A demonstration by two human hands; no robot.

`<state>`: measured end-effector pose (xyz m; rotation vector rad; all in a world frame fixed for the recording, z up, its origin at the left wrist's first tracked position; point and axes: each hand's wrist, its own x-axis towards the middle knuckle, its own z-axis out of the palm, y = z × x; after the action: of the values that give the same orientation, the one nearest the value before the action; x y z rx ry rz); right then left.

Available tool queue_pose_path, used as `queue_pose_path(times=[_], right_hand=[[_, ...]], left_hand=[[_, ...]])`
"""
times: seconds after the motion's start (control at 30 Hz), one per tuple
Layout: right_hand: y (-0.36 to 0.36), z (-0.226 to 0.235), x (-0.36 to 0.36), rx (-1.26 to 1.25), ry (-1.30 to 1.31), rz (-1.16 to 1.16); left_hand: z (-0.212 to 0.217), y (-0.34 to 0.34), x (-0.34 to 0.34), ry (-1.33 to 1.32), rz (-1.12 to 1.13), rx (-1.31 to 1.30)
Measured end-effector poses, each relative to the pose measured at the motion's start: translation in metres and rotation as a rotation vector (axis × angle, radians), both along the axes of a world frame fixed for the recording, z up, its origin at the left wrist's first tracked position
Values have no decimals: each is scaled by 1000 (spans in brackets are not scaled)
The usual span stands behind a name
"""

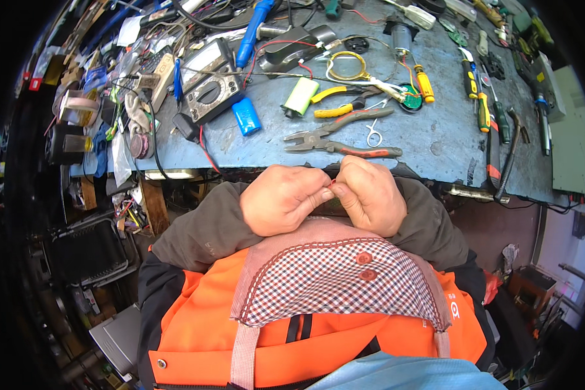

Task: The person opens a small box and removes a blue battery and a small motor. They then handle wires and a small cylindrical component, twisting and connecting them by hand. The person moves around the cluttered workspace, picking up and setting down various tools and parts.

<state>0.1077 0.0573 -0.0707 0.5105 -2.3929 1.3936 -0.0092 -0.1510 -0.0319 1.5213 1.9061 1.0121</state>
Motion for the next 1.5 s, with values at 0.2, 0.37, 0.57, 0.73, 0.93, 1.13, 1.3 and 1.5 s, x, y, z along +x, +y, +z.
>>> queue_pose_path(times=[0.2,0.37,0.57,0.73,0.93,1.13,1.3,1.5], right_hand=[[11,3,-4,118,268,111],[16,3,-8,136,387,93],[33,4,-5,-87,161,2],[53,12,-3,-276,-63,-283],[76,-5,4,-535,-83,-297],[99,-20,12,-373,-178,-416],[100,-36,6,-577,1,-418],[109,-13,10,-683,-331,-370]], left_hand=[[1,1,-12,-720,-91,-201],[6,4,-13,-905,-44,-307],[27,35,-28,-404,-5,-243],[37,84,-31,126,10,-14],[26,126,-35,178,-65,-83],[8,153,-32,167,-68,19],[7,167,-30,216,-74,-7],[0,170,-35,147,-46,-33]])
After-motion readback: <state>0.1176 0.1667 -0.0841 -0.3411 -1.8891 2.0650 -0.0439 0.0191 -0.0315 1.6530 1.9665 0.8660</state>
